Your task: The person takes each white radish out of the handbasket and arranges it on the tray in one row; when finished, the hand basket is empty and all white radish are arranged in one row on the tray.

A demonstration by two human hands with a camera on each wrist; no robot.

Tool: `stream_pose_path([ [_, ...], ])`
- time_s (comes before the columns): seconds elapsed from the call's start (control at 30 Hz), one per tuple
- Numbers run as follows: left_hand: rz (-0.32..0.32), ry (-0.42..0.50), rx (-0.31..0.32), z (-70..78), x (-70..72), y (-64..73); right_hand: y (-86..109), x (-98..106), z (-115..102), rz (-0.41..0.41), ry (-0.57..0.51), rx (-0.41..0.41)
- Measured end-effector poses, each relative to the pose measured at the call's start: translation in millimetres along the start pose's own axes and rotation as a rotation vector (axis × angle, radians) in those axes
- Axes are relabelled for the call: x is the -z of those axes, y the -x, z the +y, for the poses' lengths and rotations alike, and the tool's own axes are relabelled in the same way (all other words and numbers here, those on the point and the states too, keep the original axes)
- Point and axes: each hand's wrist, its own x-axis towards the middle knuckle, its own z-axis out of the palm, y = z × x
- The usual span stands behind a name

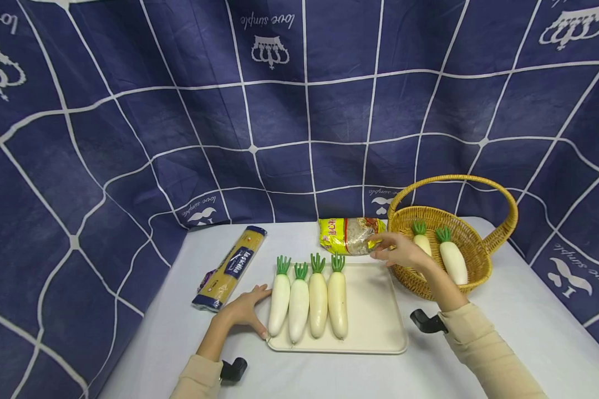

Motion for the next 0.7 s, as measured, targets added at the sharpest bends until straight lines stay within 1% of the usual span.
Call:
stream_pose_path([
  [0.17, 0.001, -0.004, 0.000, -0.5, 0.0, -0.3, 5.6, 32, 2, 0.038, 0.030, -0.051],
  [0.2, -0.001, -0.004, 0.001, -0.7, -0.1, -0.4, 6.4, 38, 3, 0.043, 0.027, -0.070],
  [0.37, -0.007, -0.002, 0.007, -1.2, -0.9, -0.8, 7.9, 65, 13, 0.058, 0.016, -0.106],
  [0.43, -0.007, -0.004, 0.010, -1.3, -0.9, -0.9, 7.4, 73, 17, 0.062, 0.012, -0.124],
  [0.5, -0.008, -0.004, 0.013, -1.5, -0.9, -1.2, 6.2, 80, 21, 0.067, 0.015, -0.162],
  [0.6, -0.008, -0.002, 0.014, -1.3, -0.6, -1.5, 3.3, 88, 27, 0.074, 0.056, -0.211],
  [0.7, -0.008, -0.001, 0.012, -1.2, -0.4, -1.9, -0.1, 94, 34, 0.085, 0.096, -0.238],
])
